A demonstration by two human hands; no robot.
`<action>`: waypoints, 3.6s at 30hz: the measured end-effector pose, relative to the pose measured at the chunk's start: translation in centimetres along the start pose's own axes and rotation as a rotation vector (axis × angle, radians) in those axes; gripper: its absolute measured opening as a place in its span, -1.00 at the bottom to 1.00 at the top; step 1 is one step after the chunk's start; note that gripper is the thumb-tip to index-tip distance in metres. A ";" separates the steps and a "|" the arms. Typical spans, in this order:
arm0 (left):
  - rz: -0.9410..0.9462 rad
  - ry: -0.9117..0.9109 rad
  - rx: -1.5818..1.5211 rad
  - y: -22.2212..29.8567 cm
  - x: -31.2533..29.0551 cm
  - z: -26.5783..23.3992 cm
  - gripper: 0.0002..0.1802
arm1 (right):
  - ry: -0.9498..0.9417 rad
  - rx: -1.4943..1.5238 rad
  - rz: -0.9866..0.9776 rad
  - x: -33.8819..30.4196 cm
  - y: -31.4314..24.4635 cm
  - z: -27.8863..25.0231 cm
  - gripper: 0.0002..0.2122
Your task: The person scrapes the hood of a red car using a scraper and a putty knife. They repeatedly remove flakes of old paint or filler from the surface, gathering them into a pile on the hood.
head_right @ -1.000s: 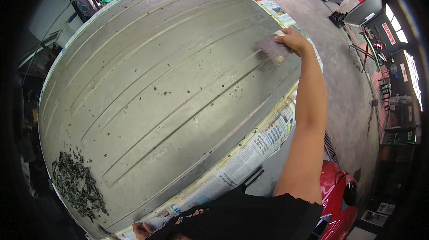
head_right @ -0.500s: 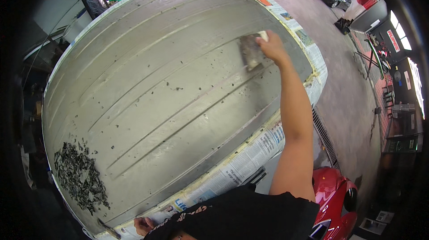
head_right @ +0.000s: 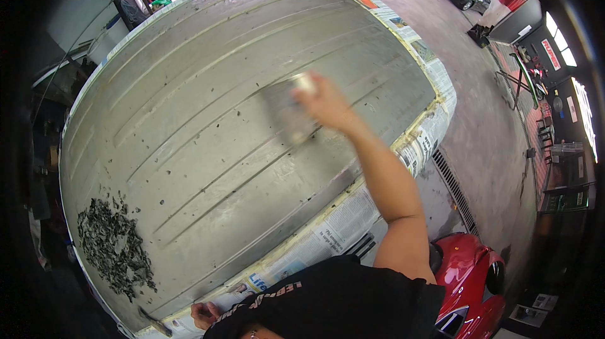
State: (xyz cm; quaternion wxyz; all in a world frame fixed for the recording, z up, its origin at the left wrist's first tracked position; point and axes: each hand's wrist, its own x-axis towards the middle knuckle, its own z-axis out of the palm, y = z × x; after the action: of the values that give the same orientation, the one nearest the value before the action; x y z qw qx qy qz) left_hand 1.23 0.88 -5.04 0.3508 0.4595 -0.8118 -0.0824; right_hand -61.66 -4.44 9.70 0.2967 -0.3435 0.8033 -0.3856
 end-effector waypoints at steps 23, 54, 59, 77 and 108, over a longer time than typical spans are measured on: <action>-0.006 -0.069 -0.052 2.2 2.0 -0.1 -0.68 | -0.219 -0.076 -0.266 -7.2 -3.9 10.0 -0.43; 0.022 -0.054 -0.084 3.0 3.0 -0.6 -0.68 | -0.763 -0.390 -0.522 0.2 -14.0 13.2 -0.64; -0.041 -0.015 -0.135 2.4 1.6 -0.1 -0.66 | -0.213 0.025 -0.406 -1.1 -6.5 8.7 -0.57; 0.016 -0.071 -0.045 3.5 3.0 -1.0 -0.66 | -0.421 -0.805 -0.174 9.5 -3.0 -5.5 -0.67; -0.094 -0.033 0.018 2.9 2.2 -0.3 -0.72 | 0.671 0.209 0.253 -4.2 20.7 -12.8 -0.80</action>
State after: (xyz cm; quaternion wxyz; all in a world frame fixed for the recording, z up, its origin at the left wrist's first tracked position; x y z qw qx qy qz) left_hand -1.38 0.80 -2.40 0.3292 0.4987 -0.7957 -0.0991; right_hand -75.40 13.80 0.27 0.0956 -0.0640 0.8482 -0.5171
